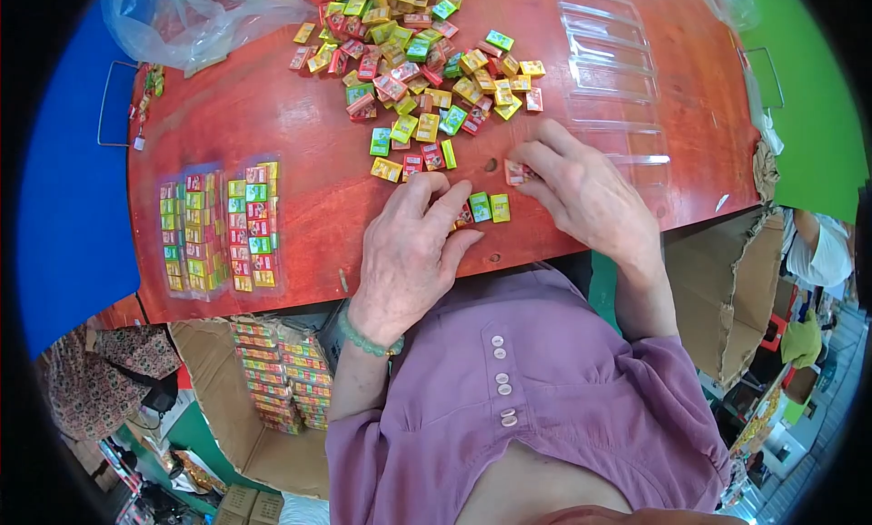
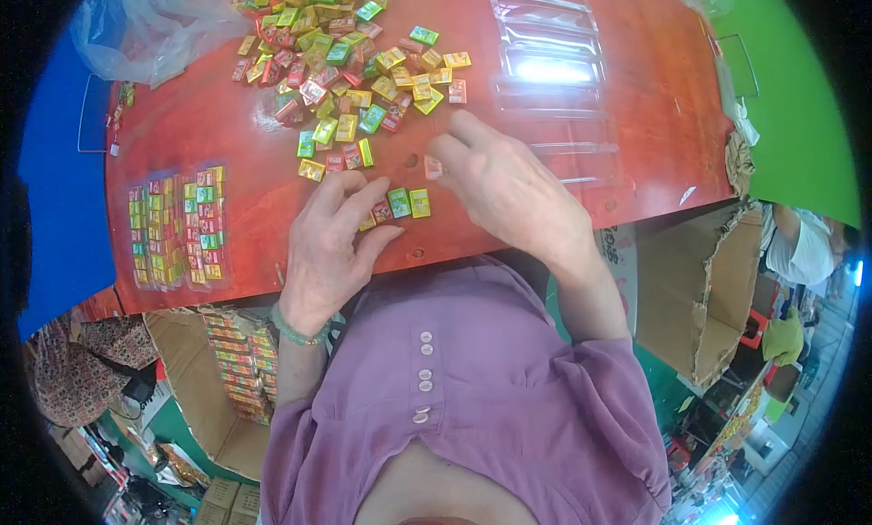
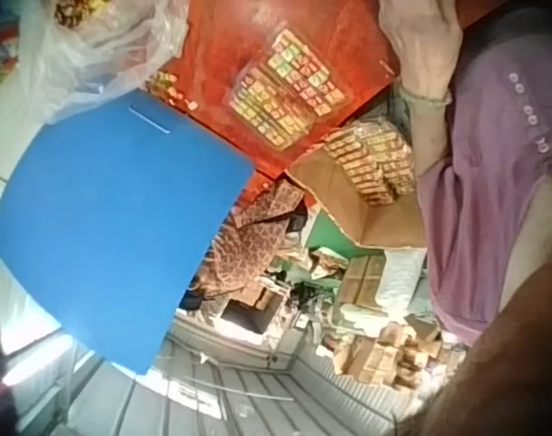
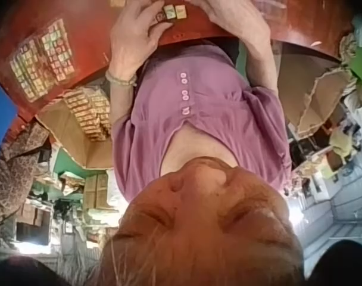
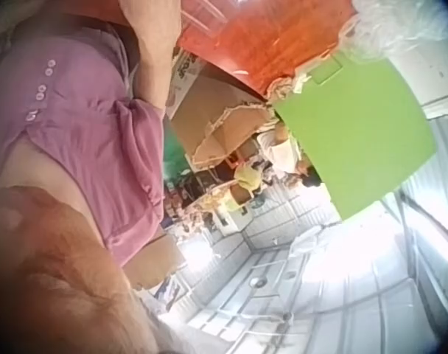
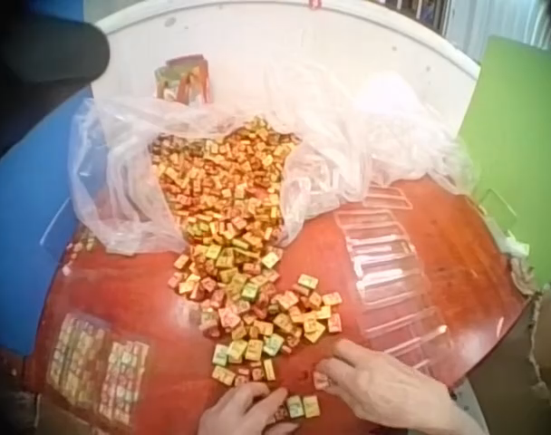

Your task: Sorting and packing small wrapped candies into plastic blister-style trays at a factory workstation.

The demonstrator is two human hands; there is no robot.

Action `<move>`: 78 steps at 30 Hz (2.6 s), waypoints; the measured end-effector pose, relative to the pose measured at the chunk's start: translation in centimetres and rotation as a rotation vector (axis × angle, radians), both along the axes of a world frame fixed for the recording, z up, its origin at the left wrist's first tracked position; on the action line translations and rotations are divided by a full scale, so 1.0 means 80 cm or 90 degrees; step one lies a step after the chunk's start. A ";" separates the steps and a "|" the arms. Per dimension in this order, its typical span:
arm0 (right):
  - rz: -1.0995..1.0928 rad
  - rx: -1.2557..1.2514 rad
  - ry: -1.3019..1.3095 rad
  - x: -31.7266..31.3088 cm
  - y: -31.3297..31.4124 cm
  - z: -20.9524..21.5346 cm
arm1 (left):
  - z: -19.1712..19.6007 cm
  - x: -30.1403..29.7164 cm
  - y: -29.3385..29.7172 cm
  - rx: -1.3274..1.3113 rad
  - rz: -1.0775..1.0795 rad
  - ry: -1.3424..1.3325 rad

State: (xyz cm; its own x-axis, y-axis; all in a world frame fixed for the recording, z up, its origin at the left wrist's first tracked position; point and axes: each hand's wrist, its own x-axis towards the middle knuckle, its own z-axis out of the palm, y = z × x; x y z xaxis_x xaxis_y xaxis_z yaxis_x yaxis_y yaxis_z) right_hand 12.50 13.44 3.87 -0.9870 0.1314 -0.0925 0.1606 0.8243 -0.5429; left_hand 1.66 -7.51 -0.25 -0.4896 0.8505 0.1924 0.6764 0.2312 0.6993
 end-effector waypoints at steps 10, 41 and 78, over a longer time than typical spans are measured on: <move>-0.032 -0.056 -0.042 0.028 -0.028 0.000 | 0.004 0.009 0.007 -0.004 0.018 0.085; -0.092 -0.065 0.088 0.057 -0.013 -0.010 | 0.010 0.009 -0.006 -0.024 0.044 0.092; -0.129 0.067 0.185 0.149 0.123 -0.007 | 0.011 0.100 0.188 0.069 -0.061 0.229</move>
